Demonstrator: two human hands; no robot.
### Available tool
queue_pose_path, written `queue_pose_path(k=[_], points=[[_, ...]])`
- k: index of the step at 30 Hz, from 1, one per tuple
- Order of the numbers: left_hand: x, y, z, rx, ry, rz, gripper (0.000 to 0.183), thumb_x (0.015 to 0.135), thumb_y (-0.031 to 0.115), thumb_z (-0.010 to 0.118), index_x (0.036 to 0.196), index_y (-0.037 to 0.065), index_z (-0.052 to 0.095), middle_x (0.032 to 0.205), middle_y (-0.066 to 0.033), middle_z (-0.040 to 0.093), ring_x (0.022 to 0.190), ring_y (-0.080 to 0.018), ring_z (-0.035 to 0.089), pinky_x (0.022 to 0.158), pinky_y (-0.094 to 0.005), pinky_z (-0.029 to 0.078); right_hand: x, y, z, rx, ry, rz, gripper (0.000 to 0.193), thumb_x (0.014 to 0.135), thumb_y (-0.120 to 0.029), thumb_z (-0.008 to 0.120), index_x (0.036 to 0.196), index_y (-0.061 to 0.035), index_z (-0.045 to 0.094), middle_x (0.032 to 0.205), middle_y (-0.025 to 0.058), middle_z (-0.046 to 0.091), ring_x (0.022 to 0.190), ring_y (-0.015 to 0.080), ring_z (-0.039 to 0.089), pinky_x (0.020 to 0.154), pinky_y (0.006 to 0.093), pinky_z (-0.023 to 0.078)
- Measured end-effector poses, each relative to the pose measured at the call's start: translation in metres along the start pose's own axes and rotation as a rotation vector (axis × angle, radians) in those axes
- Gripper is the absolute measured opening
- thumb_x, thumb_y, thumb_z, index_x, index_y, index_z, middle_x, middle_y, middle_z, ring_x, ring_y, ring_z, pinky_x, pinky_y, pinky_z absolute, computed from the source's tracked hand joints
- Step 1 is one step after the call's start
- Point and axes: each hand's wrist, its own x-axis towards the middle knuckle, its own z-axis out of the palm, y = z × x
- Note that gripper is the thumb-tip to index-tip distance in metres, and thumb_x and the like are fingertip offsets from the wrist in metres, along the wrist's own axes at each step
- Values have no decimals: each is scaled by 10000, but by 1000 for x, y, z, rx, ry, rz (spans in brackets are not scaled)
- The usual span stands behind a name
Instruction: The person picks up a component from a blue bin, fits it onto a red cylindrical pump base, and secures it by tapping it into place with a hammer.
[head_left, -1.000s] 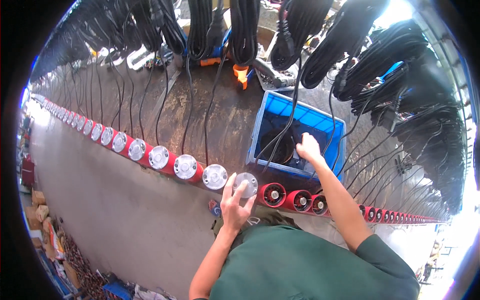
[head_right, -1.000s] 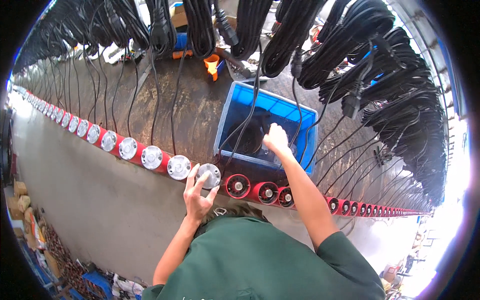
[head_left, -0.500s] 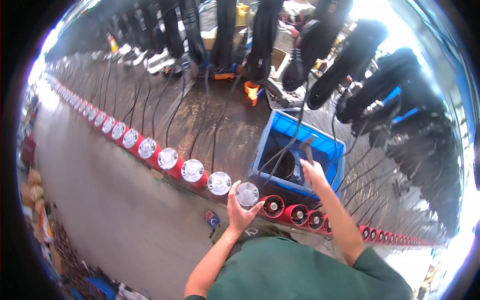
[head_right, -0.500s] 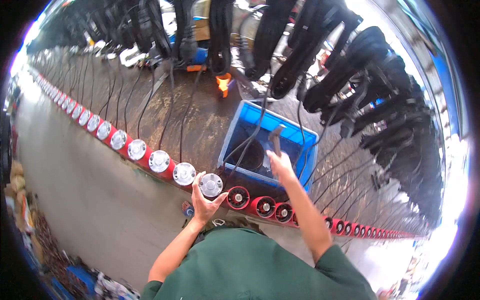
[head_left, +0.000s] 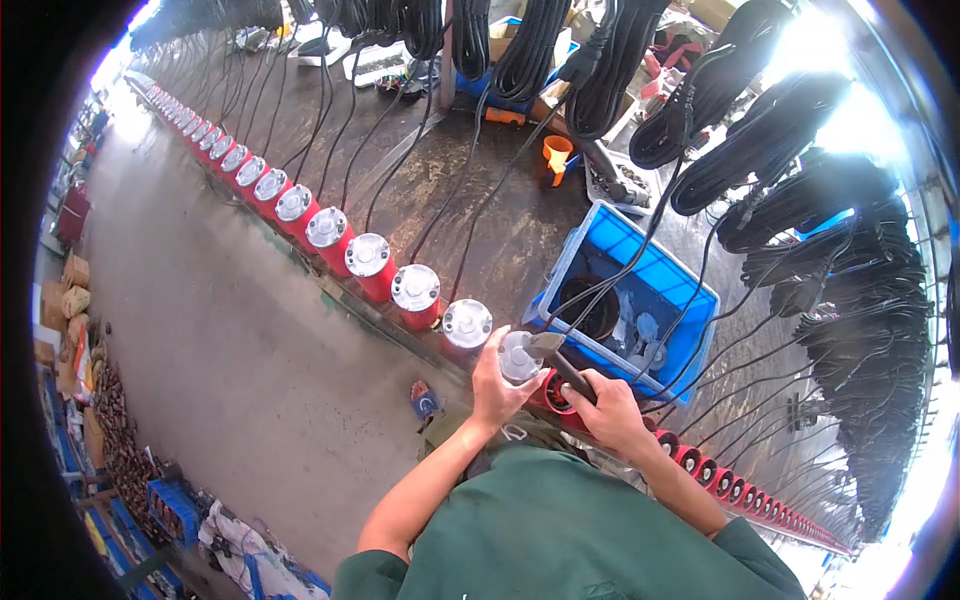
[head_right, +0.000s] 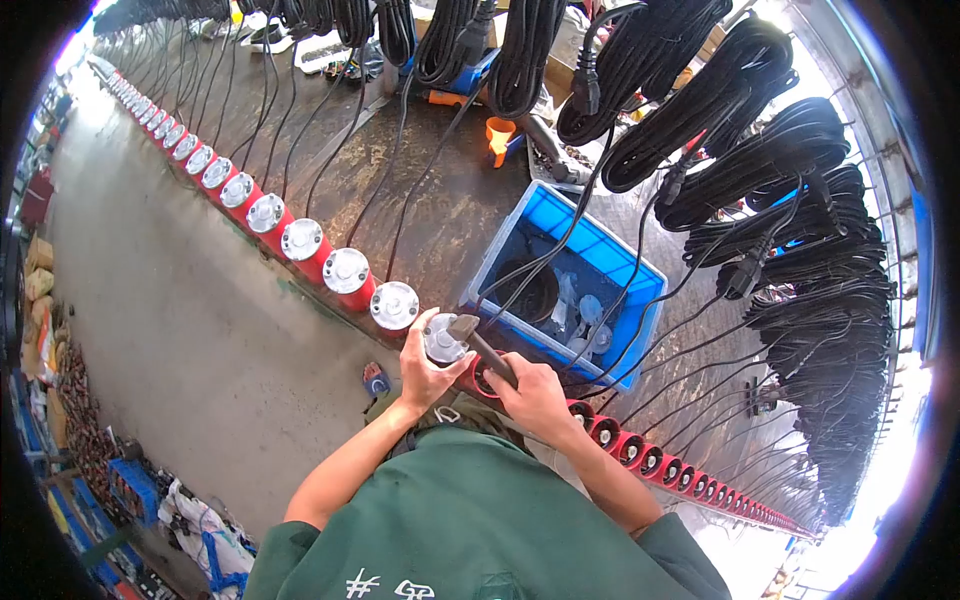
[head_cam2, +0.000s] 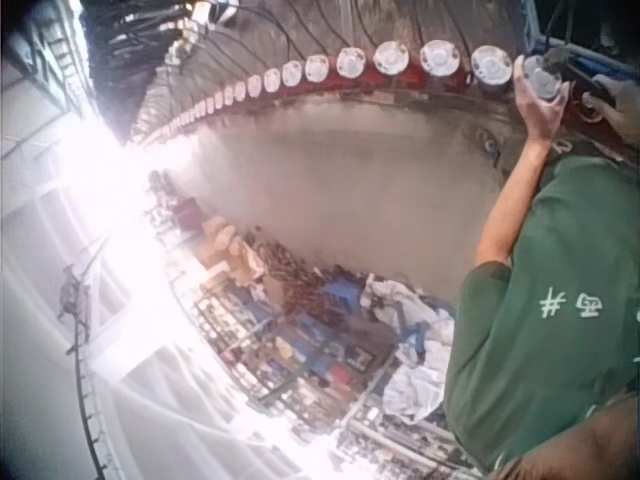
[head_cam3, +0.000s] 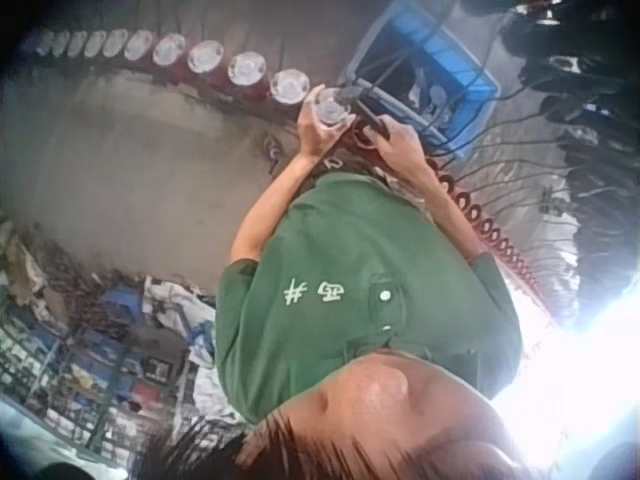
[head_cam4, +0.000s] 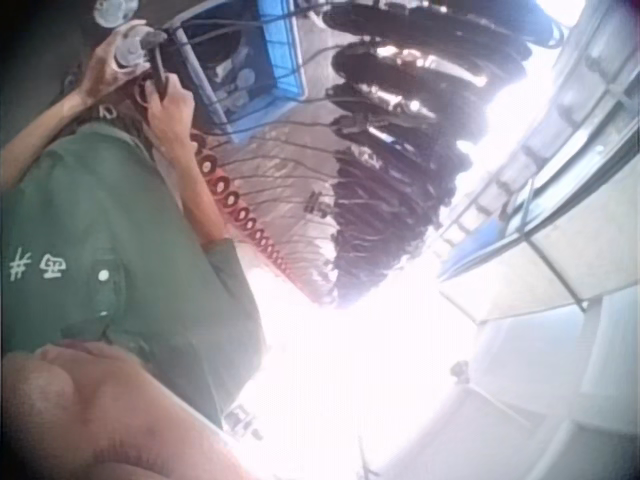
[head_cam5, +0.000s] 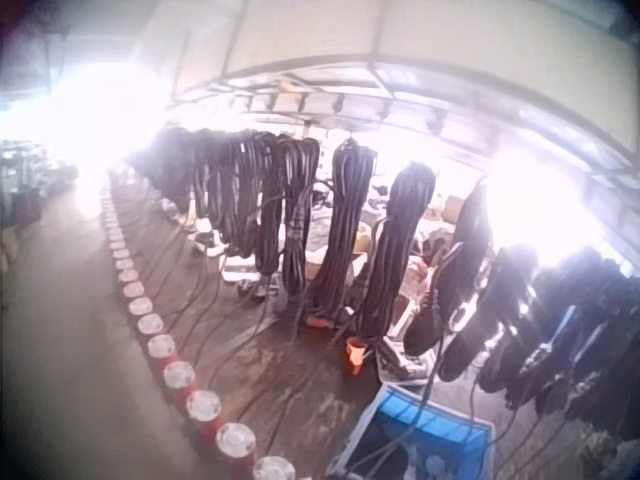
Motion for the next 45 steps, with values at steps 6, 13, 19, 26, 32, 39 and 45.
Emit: queue_pose_path(k=[6,13,19,26,32,39,45], points=[[0,-1,1,-41,-2,-2,939,719,192,1006,1502,-4,528,1333,-216,684,1198,-362,704,1050,-434,561,4,5,12,-27,-73,27,273,1050,-279,691,1132,-21,653,787,234,688,747,435,699,680,515,513],[-3,-1,-1,-45,-17,2,962,730,232,1016,1510,-10,507,1365,-225,663,1243,-384,676,1081,-445,536,2,8,17,-27,-64,-4,261,1067,-263,669,1165,-23,637,771,230,678,718,431,689,659,508,504],[-5,-4,0,-56,-17,-29,989,715,239,1030,1510,-12,498,1382,-235,654,1252,-390,673,1089,-452,534,3,3,13,-28,-51,2,246,1064,-252,674,1120,-16,636,746,233,666,700,434,684,653,499,507],[-9,-13,2,-32,-5,12,1009,711,255,1023,1527,-9,491,1442,-243,627,1328,-427,633,1139,-475,507,0,0,19,29,-8,43,259,1063,-265,676,1118,-14,642,772,244,679,694,425,688,679,507,517],[-8,-20,5,-18,20,51,1013,715,306,1032,1518,1,494,1443,-222,627,1317,-409,640,1132,-471,512,11,-11,-1,43,-134,-6,289,1061,-280,685,1119,1,656,783,229,683,666,338,661,674,473,521],[-10,-25,3,14,13,76,1048,712,370,1032,1533,8,491,1442,-230,634,1310,-413,652,1111,-486,531,10,-28,3,-69,-122,79,250,1069,-234,683,1125,4,630,803,247,688,706,374,687,681,458,529],[-12,-28,3,8,4,76,1061,697,386,1035,1529,9,496,1442,-237,642,1313,-424,652,1120,-487,530,16,-26,-13,-40,-55,-4,259,1084,-237,653,1084,22,670,746,136,655,662,182,597,644,401,502]])
